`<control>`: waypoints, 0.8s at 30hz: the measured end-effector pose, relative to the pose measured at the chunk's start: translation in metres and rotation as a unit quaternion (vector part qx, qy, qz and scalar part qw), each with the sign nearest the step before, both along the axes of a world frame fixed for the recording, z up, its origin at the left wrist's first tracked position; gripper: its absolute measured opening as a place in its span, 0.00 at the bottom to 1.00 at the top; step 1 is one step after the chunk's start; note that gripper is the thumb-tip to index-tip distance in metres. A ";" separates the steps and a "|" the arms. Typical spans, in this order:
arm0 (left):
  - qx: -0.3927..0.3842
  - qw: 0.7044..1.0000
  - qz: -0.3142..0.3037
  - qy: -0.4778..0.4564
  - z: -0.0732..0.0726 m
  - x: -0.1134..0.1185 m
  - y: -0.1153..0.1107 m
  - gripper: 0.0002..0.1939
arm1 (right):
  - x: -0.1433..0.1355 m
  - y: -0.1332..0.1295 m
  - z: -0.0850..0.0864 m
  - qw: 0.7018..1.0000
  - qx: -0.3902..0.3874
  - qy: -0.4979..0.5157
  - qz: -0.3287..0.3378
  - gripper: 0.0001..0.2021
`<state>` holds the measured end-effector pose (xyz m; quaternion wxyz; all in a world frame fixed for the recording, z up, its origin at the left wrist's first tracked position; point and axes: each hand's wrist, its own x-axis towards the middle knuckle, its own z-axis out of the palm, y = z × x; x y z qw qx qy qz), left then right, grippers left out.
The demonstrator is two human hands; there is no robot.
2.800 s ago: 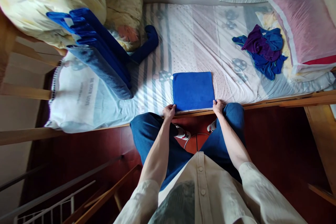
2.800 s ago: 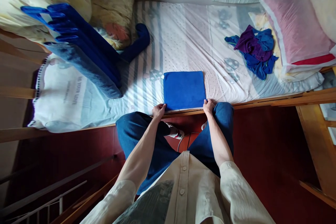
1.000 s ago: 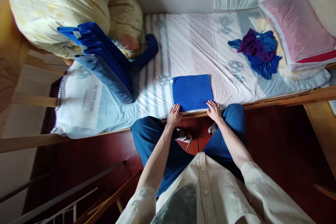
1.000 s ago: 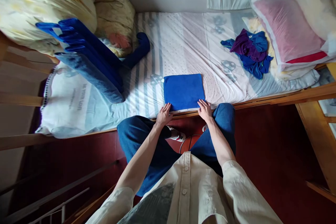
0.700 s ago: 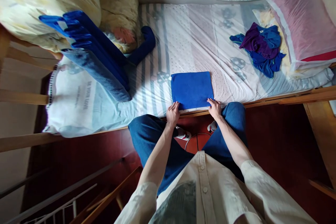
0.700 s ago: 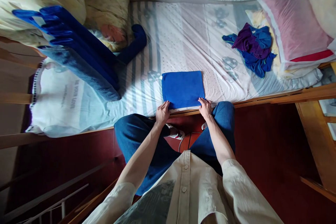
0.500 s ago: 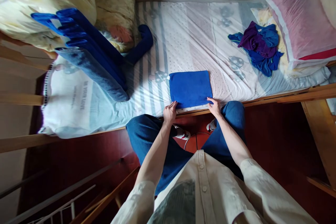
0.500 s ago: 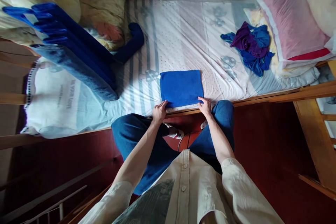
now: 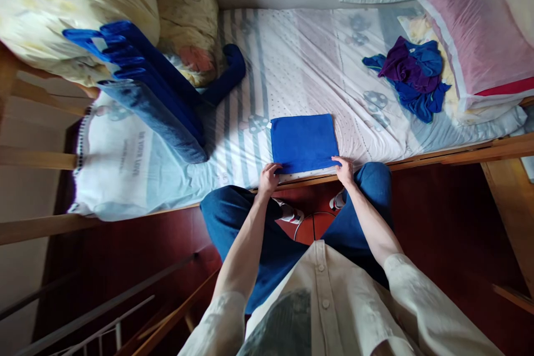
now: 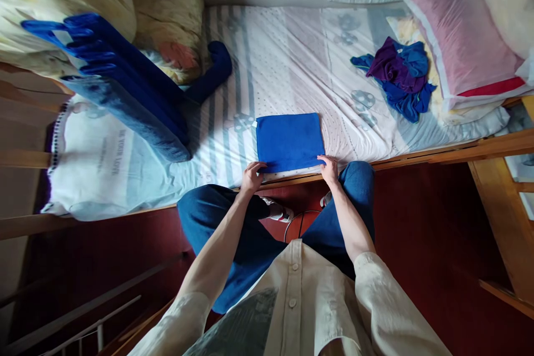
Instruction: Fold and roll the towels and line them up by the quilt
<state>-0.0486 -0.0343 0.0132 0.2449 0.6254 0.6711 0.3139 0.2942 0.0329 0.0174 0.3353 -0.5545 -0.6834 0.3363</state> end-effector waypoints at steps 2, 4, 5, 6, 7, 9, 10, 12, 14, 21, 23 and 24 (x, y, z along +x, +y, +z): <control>-0.018 0.999 0.027 -0.018 -0.001 0.002 0.000 0.17 | 0.000 0.002 0.000 1.000 -0.014 0.012 -0.016 0.23; -0.036 0.997 0.058 -0.034 -0.001 0.004 0.000 0.17 | -0.001 0.005 -0.001 0.999 -0.029 0.023 -0.033 0.22; -0.044 0.996 0.070 -0.041 0.000 0.005 0.000 0.17 | -0.001 0.006 -0.002 0.998 -0.037 0.029 -0.041 0.22; -0.052 0.994 0.081 -0.046 0.001 0.005 0.001 0.17 | -0.002 0.008 -0.003 0.997 -0.044 0.034 -0.048 0.21; -0.062 0.993 0.090 -0.050 0.003 0.006 0.001 0.17 | -0.002 0.009 -0.003 0.996 -0.052 0.040 -0.053 0.19; -0.083 0.989 0.110 -0.059 0.007 0.006 0.002 0.16 | -0.003 0.012 -0.005 0.995 -0.067 0.047 -0.061 0.17; -0.093 0.986 0.121 -0.068 0.009 0.006 0.003 0.15 | -0.003 0.014 -0.005 0.994 -0.074 0.049 -0.066 0.16; -0.105 0.978 0.145 -0.104 0.013 0.005 0.004 0.14 | -0.002 0.016 -0.005 0.992 -0.083 0.048 -0.079 0.15; -0.106 0.968 0.167 -0.154 0.017 0.005 0.005 0.16 | -0.001 0.018 -0.004 0.990 -0.086 0.047 -0.098 0.14; -0.103 0.961 0.204 -0.153 0.026 0.006 0.006 0.19 | -0.001 0.021 0.000 0.986 -0.077 0.045 -0.138 0.18; -0.114 0.962 0.215 -0.120 0.026 0.006 0.005 0.17 | -0.001 0.019 0.001 0.988 -0.073 0.039 -0.132 0.20; -0.122 0.962 0.223 -0.103 0.026 0.006 0.005 0.16 | -0.001 0.018 0.001 0.989 -0.072 0.030 -0.128 0.21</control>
